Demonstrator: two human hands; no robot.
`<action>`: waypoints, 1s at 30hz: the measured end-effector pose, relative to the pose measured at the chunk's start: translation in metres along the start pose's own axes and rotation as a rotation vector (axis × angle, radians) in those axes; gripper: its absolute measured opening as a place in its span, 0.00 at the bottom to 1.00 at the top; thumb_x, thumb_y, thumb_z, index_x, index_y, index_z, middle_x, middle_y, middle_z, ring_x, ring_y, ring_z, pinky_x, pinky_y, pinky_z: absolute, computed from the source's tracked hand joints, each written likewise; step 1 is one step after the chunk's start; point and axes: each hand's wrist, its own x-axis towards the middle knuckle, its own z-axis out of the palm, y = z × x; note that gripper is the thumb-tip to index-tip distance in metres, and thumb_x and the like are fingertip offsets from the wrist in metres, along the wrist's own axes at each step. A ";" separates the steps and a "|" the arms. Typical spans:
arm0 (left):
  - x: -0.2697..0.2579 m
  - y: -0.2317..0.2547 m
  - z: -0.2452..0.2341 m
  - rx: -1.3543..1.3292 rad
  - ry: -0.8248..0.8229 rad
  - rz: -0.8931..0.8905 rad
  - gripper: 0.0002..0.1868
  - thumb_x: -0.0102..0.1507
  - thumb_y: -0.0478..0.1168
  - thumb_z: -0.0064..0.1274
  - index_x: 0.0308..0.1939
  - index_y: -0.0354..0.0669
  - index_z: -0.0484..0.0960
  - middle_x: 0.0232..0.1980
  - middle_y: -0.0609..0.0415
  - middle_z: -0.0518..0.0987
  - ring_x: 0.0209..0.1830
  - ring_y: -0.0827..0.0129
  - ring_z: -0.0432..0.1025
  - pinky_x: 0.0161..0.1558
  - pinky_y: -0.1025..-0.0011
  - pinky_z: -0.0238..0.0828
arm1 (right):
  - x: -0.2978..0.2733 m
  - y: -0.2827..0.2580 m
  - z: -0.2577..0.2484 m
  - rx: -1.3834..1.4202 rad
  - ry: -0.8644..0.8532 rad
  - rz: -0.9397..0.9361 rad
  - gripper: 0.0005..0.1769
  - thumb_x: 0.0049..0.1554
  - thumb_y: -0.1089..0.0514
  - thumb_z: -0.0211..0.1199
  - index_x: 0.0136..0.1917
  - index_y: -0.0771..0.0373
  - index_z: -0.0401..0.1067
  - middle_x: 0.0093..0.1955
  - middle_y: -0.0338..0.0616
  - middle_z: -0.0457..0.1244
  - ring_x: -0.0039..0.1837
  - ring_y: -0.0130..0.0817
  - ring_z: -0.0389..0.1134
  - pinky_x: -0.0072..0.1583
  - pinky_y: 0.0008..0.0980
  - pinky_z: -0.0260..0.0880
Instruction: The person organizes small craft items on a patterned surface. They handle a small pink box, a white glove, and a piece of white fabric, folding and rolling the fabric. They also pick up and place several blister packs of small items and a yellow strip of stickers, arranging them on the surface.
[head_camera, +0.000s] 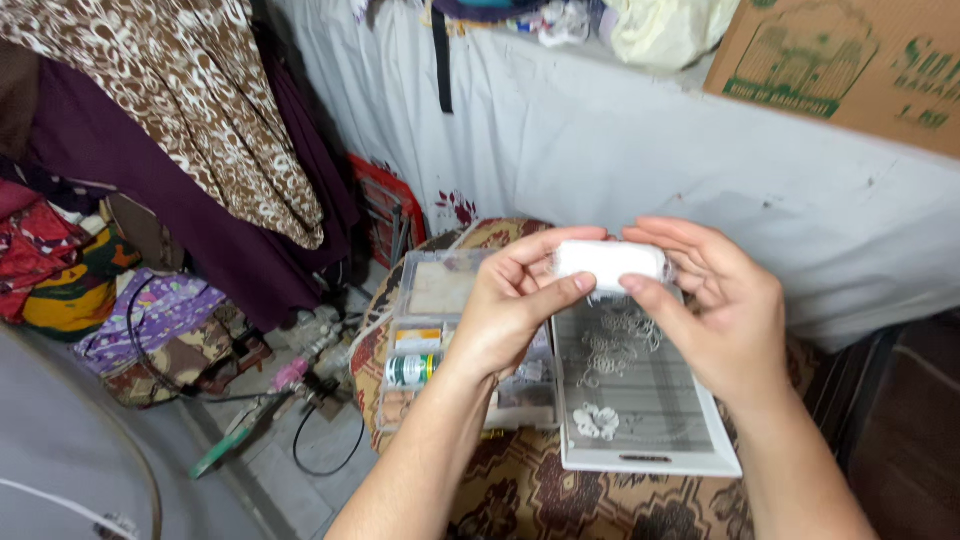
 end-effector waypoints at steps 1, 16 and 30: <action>-0.003 -0.001 -0.002 0.020 -0.002 0.016 0.22 0.65 0.24 0.58 0.64 0.29 0.78 0.57 0.48 0.83 0.56 0.70 0.77 0.60 0.73 0.75 | -0.001 0.004 0.001 0.023 -0.024 0.062 0.22 0.58 0.71 0.63 0.66 0.74 0.68 0.62 0.54 0.68 0.64 0.34 0.70 0.64 0.30 0.72; -0.044 -0.067 -0.108 0.546 0.148 -0.272 0.20 0.58 0.29 0.65 0.55 0.37 0.83 0.41 0.59 0.87 0.36 0.78 0.78 0.39 0.80 0.76 | -0.043 0.122 0.050 -0.055 -0.180 0.595 0.17 0.55 0.69 0.64 0.58 0.62 0.77 0.51 0.48 0.75 0.50 0.33 0.78 0.51 0.26 0.79; -0.126 -0.171 -0.210 1.017 0.207 -0.497 0.11 0.56 0.33 0.65 0.43 0.44 0.89 0.40 0.54 0.88 0.34 0.70 0.81 0.40 0.73 0.79 | -0.168 0.308 0.114 -0.245 -0.254 0.792 0.20 0.50 0.61 0.73 0.57 0.59 0.77 0.49 0.44 0.74 0.46 0.31 0.76 0.46 0.27 0.78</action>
